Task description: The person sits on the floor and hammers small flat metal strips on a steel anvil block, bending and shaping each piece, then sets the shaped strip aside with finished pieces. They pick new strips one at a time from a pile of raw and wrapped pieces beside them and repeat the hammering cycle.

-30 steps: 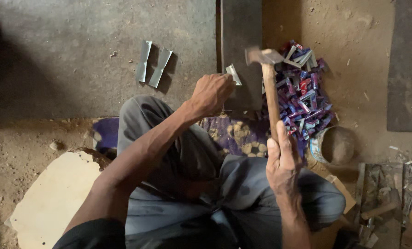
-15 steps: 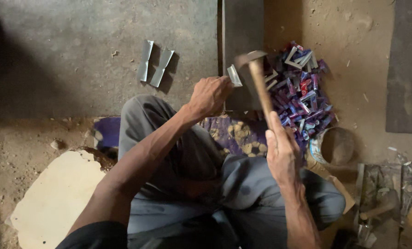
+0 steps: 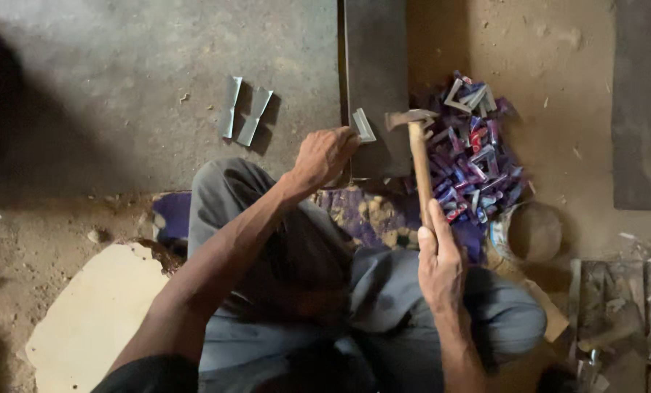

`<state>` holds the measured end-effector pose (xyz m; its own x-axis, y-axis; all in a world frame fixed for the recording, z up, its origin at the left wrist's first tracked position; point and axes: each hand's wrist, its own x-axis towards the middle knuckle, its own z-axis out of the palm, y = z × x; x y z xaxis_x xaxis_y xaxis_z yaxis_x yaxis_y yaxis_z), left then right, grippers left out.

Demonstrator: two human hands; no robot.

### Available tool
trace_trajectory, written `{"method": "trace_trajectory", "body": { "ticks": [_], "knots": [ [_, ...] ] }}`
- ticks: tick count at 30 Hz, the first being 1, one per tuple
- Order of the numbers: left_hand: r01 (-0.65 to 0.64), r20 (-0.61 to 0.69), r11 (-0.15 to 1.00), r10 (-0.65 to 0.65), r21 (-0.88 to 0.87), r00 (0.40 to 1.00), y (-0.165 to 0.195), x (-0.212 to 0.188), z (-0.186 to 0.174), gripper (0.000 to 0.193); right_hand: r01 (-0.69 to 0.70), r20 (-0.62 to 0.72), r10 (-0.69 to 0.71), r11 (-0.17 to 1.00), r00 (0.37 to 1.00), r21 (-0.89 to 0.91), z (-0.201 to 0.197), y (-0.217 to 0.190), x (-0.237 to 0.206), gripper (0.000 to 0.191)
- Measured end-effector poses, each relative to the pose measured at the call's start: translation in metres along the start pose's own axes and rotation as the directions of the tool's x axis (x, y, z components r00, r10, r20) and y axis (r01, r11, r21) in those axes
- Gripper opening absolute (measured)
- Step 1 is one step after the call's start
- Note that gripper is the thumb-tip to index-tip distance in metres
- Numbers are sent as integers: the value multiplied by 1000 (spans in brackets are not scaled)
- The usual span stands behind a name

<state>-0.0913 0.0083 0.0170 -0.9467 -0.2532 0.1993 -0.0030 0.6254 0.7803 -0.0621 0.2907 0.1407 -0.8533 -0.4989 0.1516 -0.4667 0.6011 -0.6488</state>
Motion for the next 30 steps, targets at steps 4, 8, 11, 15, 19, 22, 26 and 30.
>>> {"method": "trace_trajectory", "body": {
  "ticks": [4,8,11,15,19,22,26,30],
  "knots": [
    [141,140,979,-162,146,977,0,1,-1,20,39,-41,-40,999,998,-33,9,2,-11,41],
    [69,136,991,-85,118,987,14,-9,-9,33,20,-76,-11,992,997,127,11,14,-17,39],
    [-148,125,975,128,164,984,32,-9,-7,36,-166,-71,168,986,983,32,-5,14,-26,43],
    [327,139,945,-323,-8,936,41,4,5,39,-241,-69,238,970,969,-30,-10,9,-24,47],
    [493,254,569,-448,-658,857,18,17,5,40,-132,-128,129,991,983,-14,3,22,-22,47],
    [497,296,700,-399,-513,868,-9,30,5,52,-229,-39,228,973,973,-32,16,38,-26,39],
    [322,119,934,-342,157,932,-40,50,10,55,-192,-106,213,965,971,176,40,45,-22,41],
    [353,68,920,-368,168,927,-50,56,12,57,2,-173,1,1000,985,17,52,37,-25,43]
  ]
}}
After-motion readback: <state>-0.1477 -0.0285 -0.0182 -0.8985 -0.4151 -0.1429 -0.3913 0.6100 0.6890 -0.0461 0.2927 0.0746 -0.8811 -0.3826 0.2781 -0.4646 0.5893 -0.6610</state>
